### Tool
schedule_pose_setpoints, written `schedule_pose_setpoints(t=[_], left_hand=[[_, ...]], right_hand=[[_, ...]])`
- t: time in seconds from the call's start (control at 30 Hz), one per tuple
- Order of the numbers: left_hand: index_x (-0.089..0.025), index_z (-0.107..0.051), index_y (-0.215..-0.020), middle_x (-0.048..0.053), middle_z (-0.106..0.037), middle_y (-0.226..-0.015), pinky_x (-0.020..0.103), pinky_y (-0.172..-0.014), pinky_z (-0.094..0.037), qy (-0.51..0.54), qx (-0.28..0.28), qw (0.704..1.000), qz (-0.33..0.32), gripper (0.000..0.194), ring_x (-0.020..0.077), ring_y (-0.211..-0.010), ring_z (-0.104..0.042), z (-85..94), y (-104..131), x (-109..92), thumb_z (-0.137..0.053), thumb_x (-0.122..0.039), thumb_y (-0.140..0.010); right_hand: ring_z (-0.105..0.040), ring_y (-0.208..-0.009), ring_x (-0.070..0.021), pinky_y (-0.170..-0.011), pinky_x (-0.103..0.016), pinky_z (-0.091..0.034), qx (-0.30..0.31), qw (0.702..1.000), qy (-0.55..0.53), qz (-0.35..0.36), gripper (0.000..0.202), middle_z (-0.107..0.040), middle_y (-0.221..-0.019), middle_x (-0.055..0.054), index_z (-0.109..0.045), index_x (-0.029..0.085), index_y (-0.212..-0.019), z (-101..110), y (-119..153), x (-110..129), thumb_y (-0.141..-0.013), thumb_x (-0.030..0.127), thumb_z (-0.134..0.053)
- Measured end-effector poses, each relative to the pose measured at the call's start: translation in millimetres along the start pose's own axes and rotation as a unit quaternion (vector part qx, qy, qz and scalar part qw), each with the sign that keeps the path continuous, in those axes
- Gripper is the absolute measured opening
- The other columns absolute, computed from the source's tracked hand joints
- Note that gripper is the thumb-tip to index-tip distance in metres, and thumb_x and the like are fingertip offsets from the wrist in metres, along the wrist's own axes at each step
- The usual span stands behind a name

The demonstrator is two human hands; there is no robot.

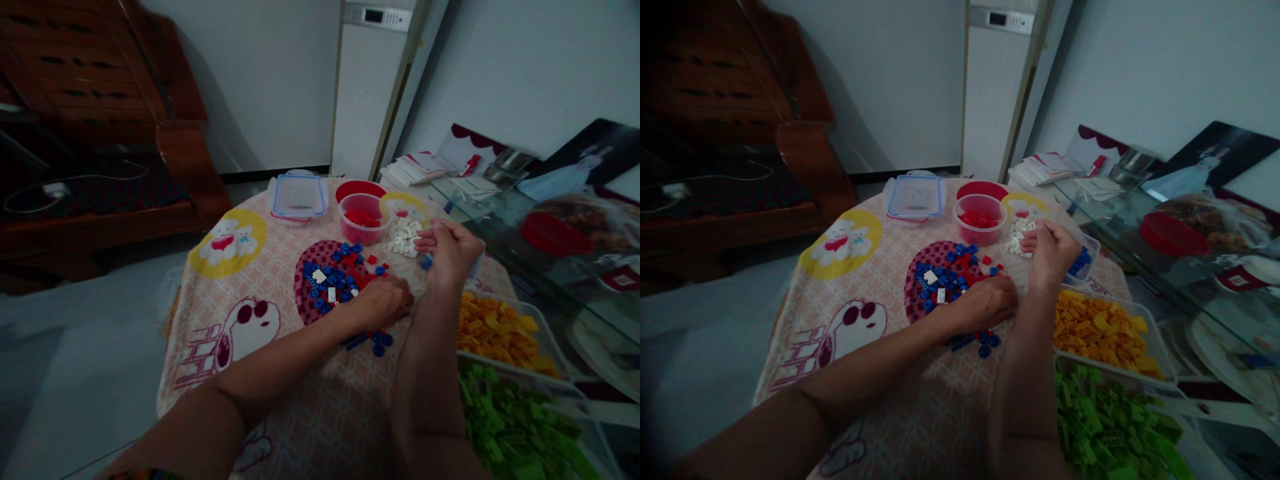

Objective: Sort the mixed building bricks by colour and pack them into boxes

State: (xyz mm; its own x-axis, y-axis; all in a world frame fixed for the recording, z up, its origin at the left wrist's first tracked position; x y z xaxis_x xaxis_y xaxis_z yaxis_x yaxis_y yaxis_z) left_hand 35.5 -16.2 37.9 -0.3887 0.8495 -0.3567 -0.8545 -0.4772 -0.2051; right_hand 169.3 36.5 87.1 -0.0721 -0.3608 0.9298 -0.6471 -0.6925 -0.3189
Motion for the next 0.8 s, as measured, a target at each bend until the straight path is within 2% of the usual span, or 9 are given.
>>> schedule_pose_setpoints(t=[0.07,0.17,0.23,0.33,0.43,0.57,0.7,0.8], left_hand=[[-0.019,-0.074,-0.117,0.014,-0.069,-0.128,0.04,-0.106,-0.049,-0.015,-0.007,0.998,-0.063,0.03,0.027,-0.121,-0.063,-10.8,21,-8,-0.062,-0.036,-0.095],[-0.021,-0.065,-0.136,0.015,-0.053,-0.154,0.053,-0.12,-0.034,-0.058,-0.013,0.993,-0.102,0.053,0.0339,-0.145,-0.044,-32.9,54,-11,-0.065,-0.051,-0.092],[-0.023,-0.063,-0.138,0.013,-0.049,-0.159,0.057,-0.123,-0.027,-0.083,-0.017,0.991,-0.1,0.052,0.0346,-0.149,-0.04,-45.3,68,-7,-0.064,-0.05,-0.094],[-0.023,-0.065,-0.135,0.01,-0.057,-0.152,0.055,-0.126,-0.024,-0.106,-0.042,0.989,-0.096,0.04,0.0303,-0.145,-0.045,-51.8,68,6,-0.055,-0.04,-0.1],[-0.023,-0.071,-0.125,0.009,-0.065,-0.143,0.052,-0.125,-0.026,-0.119,-0.071,0.986,-0.092,0.03,0.0271,-0.141,-0.051,-45.2,53,23,-0.054,-0.032,-0.101],[-0.024,-0.074,-0.119,0.011,-0.067,-0.139,0.053,-0.121,-0.032,-0.127,-0.09,0.985,-0.079,0.026,0.026,-0.137,-0.055,-29.3,29,44,-0.056,-0.026,-0.1],[-0.024,-0.075,-0.118,0.011,-0.065,-0.142,0.053,-0.12,-0.032,-0.116,-0.088,0.989,-0.027,0.028,0.0258,-0.134,-0.057,-12.6,10,67,-0.052,-0.027,-0.102],[-0.024,-0.073,-0.123,0.011,-0.064,-0.144,0.051,-0.121,-0.033,-0.089,-0.113,0.989,0.017,0.03,0.0256,-0.137,-0.054,6.5,7,83,-0.054,-0.024,-0.099]], right_hand=[[-0.06,-0.037,-0.0125,-0.034,-0.019,-0.047,-0.003,1.0,-0.006,-0.001,0.016,-0.066,-0.054,0.003,-0.068,0.016,-0.077,1,0,2,-0.073,0.032,-0.07],[-0.06,-0.038,-0.0123,-0.035,-0.019,-0.047,-0.001,1.0,-0.008,-0.01,0.016,-0.066,-0.053,0.003,-0.068,0.017,-0.077,2,0,2,-0.073,0.032,-0.07],[-0.06,-0.038,-0.0122,-0.035,-0.019,-0.047,0.002,1.0,-0.008,-0.015,0.015,-0.066,-0.053,0.003,-0.069,0.017,-0.077,1,0,2,-0.073,0.031,-0.069],[-0.06,-0.038,-0.0126,-0.035,-0.019,-0.048,0.01,1.0,-0.01,-0.014,0.015,-0.067,-0.053,0.002,-0.07,0.016,-0.077,0,1,1,-0.072,0.031,-0.069],[-0.061,-0.039,-0.0132,-0.036,-0.02,-0.049,0.009,1.0,-0.006,-0.017,0.016,-0.067,-0.054,0.002,-0.07,0.016,-0.077,-1,1,0,-0.072,0.031,-0.07],[-0.062,-0.04,-0.0132,-0.037,-0.02,-0.049,0.01,1.0,-0.001,-0.023,0.017,-0.069,-0.056,0.001,-0.07,0.015,-0.078,0,0,-4,-0.072,0.031,-0.07],[-0.062,-0.04,-0.0133,-0.037,-0.02,-0.049,0.023,0.999,0.009,-0.025,0.016,-0.068,-0.055,0.001,-0.07,0.016,-0.077,-1,0,-5,-0.073,0.031,-0.068],[-0.059,-0.038,-0.0125,-0.037,-0.02,-0.048,0.031,0.999,0.014,-0.035,0.014,-0.065,-0.052,0.002,-0.069,0.017,-0.075,-3,2,-2,-0.073,0.031,-0.068]])
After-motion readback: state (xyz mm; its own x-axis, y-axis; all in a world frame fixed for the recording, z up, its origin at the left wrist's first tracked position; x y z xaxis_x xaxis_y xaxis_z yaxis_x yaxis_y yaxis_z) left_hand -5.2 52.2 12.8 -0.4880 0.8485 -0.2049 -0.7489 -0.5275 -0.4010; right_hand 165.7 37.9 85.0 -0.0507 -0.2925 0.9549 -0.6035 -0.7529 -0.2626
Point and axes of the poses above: each hand's wrist, its own y-axis away from the middle knuckle, its own z-axis out of the back of the hand, x = y × z, the point moved 4 cm from there along -y, towards the middle knuckle
